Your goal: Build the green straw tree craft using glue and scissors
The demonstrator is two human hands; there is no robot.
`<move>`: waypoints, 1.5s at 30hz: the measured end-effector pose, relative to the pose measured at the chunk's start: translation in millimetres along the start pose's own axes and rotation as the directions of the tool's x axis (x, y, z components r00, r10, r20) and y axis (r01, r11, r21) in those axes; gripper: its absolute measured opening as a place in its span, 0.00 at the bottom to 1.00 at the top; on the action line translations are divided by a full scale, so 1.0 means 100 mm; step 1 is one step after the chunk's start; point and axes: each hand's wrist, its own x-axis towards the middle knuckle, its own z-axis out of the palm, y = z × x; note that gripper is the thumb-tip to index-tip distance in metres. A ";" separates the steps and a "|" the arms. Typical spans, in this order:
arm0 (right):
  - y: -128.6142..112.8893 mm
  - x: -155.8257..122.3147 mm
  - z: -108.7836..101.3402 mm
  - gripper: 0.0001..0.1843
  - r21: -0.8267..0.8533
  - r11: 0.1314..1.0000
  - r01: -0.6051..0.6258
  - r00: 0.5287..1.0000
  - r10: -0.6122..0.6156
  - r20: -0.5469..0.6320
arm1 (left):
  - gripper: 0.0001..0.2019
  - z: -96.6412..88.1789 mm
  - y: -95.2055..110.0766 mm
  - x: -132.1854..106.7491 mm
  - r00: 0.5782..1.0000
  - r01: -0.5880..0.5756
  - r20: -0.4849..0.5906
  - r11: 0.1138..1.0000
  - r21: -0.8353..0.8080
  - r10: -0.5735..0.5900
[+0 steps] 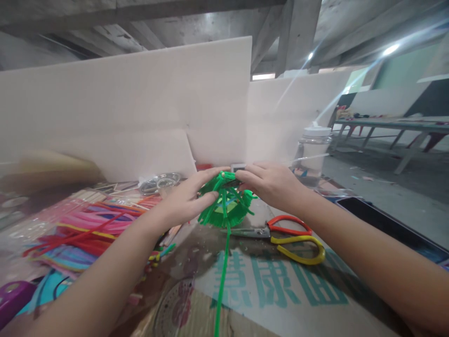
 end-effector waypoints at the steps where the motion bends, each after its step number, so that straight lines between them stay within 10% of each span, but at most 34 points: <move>1: 0.00 0.00 0.00 0.12 0.000 1.000 -0.001 1.000 0.001 -0.004 | 0.28 0.00 0.00 0.00 1.000 0.004 -0.001 1.000 0.000 -0.004; 33: 0.00 -0.01 0.05 0.13 0.084 0.993 -0.081 0.996 0.084 -0.030 | 0.28 0.01 0.00 0.01 1.000 -0.004 -0.010 1.000 0.008 0.004; 39: 0.12 -0.01 0.04 0.12 0.277 0.841 -0.465 0.880 0.474 0.039 | 0.28 0.00 -0.24 0.07 0.976 0.154 -0.158 0.988 0.004 -0.151; 45: 0.32 -0.16 0.14 0.15 0.248 0.727 -0.640 0.735 0.486 0.472 | 0.25 -0.04 -0.50 0.09 0.961 0.178 -0.224 0.983 0.047 -0.163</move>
